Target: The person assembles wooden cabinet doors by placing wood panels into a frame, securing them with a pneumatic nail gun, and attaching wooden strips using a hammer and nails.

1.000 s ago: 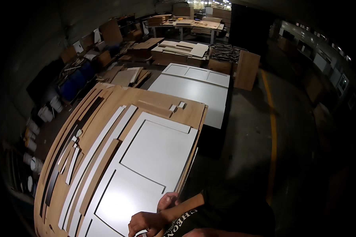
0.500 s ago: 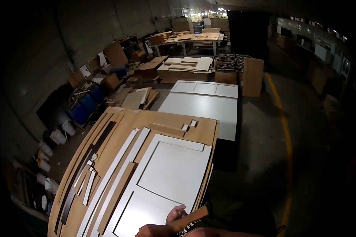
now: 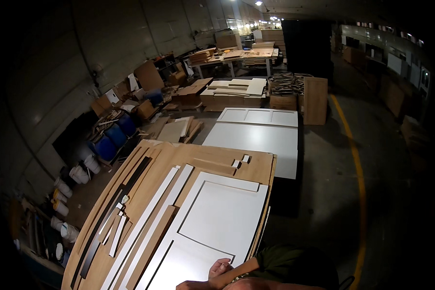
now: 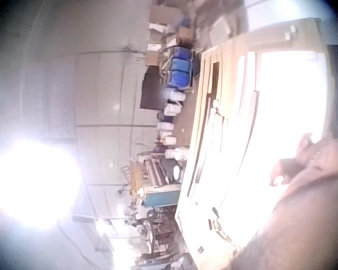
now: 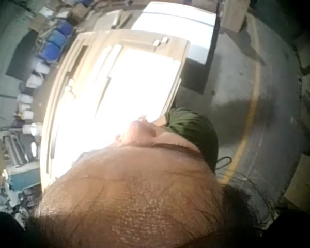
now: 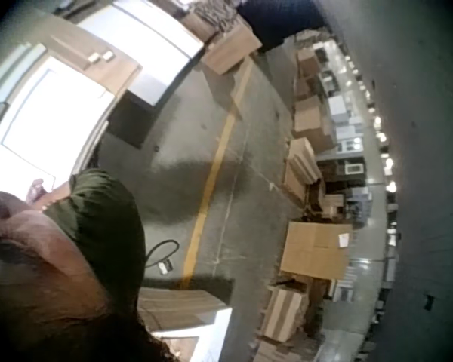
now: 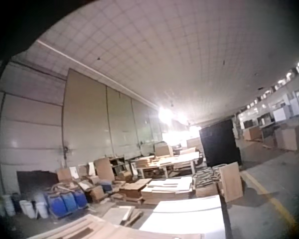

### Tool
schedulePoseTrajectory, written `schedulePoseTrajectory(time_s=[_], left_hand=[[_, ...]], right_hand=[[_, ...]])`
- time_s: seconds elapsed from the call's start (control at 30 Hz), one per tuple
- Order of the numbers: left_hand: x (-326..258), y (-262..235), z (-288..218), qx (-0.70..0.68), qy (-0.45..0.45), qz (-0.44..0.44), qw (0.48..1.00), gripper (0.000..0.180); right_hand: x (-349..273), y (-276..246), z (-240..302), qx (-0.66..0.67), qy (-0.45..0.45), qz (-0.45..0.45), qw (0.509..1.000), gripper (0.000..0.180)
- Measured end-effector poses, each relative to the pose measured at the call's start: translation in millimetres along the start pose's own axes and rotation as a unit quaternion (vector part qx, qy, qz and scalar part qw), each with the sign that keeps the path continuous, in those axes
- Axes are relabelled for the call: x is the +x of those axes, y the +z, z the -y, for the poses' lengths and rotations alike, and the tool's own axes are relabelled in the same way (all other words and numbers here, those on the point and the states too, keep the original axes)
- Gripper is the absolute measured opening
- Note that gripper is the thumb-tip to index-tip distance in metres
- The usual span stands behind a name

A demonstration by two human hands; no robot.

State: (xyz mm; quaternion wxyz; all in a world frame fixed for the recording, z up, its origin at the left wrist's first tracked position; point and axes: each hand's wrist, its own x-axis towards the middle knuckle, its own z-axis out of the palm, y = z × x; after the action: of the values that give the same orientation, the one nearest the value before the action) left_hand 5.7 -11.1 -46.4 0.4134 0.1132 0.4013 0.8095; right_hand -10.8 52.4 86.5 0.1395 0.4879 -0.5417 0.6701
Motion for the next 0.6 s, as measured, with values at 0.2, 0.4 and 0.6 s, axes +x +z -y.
schedulePoseTrajectory(time_s=[0.2, 0.4, 0.6], left_hand=[[5, -6, -11, -0.038, 0.028, -0.018, 0.999, 0.036], [24, -10, -31, 0.064, 0.076, -0.102, 0.990, 0.036], [48, -20, -56, 0.220, 0.136, -0.196, 0.946, 0.037]], right_hand=[[10, 0, 0, 0.005, 0.008, 0.011, 1.000, 0.021], [25, -4, 3, 0.012, 0.017, 0.034, 0.999, 0.022], [36, -6, 7, 0.022, 0.039, 0.063, 0.997, 0.023]])
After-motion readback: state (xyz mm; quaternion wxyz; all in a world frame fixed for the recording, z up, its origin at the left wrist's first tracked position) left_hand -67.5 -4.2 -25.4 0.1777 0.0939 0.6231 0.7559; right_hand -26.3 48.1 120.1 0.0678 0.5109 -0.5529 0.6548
